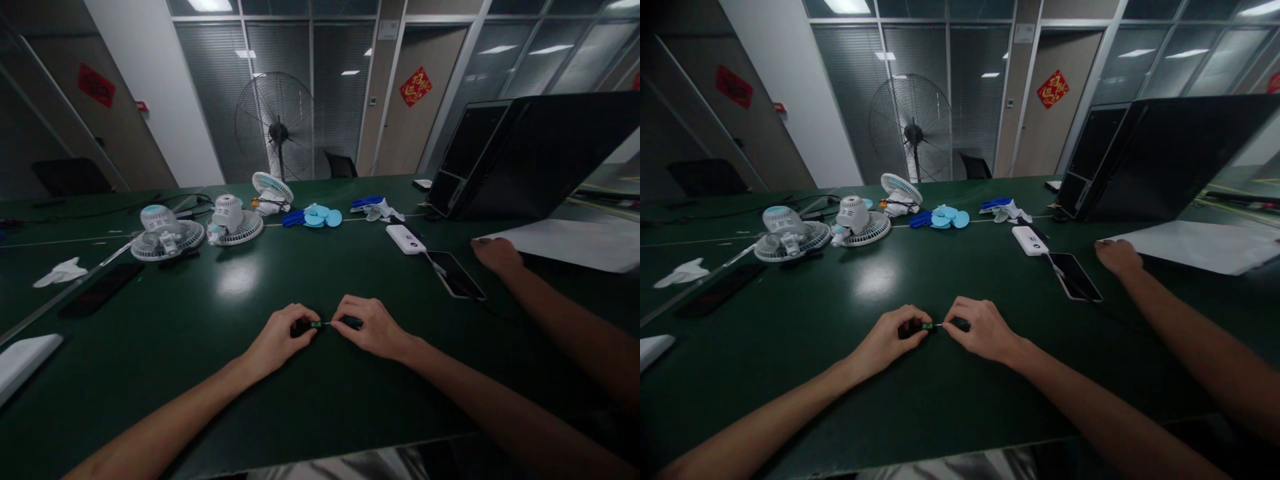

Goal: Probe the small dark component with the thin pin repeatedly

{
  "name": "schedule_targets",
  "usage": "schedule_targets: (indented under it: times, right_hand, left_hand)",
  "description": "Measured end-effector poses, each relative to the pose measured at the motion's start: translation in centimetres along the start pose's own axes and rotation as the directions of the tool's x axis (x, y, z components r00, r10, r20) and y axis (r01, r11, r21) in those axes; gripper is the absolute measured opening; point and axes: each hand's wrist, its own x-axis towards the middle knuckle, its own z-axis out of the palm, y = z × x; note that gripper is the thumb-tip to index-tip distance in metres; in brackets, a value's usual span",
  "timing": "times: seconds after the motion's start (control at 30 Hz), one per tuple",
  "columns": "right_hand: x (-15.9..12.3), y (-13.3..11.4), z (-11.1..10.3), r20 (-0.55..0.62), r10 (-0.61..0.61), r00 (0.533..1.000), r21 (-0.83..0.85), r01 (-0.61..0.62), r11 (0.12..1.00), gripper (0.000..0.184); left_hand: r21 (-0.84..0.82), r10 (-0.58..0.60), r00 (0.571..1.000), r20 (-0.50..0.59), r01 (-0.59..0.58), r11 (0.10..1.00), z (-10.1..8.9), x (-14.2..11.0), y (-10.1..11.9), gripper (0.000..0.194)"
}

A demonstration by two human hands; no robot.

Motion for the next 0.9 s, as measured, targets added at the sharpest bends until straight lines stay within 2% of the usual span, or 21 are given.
schedule_targets:
  times: [0.2, 0.4, 0.67, 0.9]
  right_hand:
    - [0.4, -0.6, 0.5, -0.016, -0.014, 1.000, 0.037, 0.014, 0.999, 0.011]
    - [1.1, -1.8, 1.6, -0.015, -0.081, 0.997, 0.132, 0.082, 0.988, 0.010]
    - [0.3, 0.3, 0.3, -0.112, 0.011, 0.994, 0.108, 0.001, 0.994, 0.012]
    - [0.3, 0.3, 0.1, -0.152, 0.022, 0.988, 0.100, -0.007, 0.995, 0.014]
  left_hand:
    - [-0.015, -0.006, 1.000, 0.002, 0.006, 1.000, 0.1, 0.0, -0.1, 0.028]
    - [-0.049, 0.004, 1.000, 0.029, -0.002, 0.999, 0.0, 0.0, 0.1, 0.033]
    - [-0.002, 0.005, 1.000, 0.005, -0.005, 1.000, 0.1, -0.2, 0.1, 0.029]
    - [0.037, 0.068, 0.998, 0.008, -0.068, 0.997, 0.1, -1.4, 1.3, 0.023]
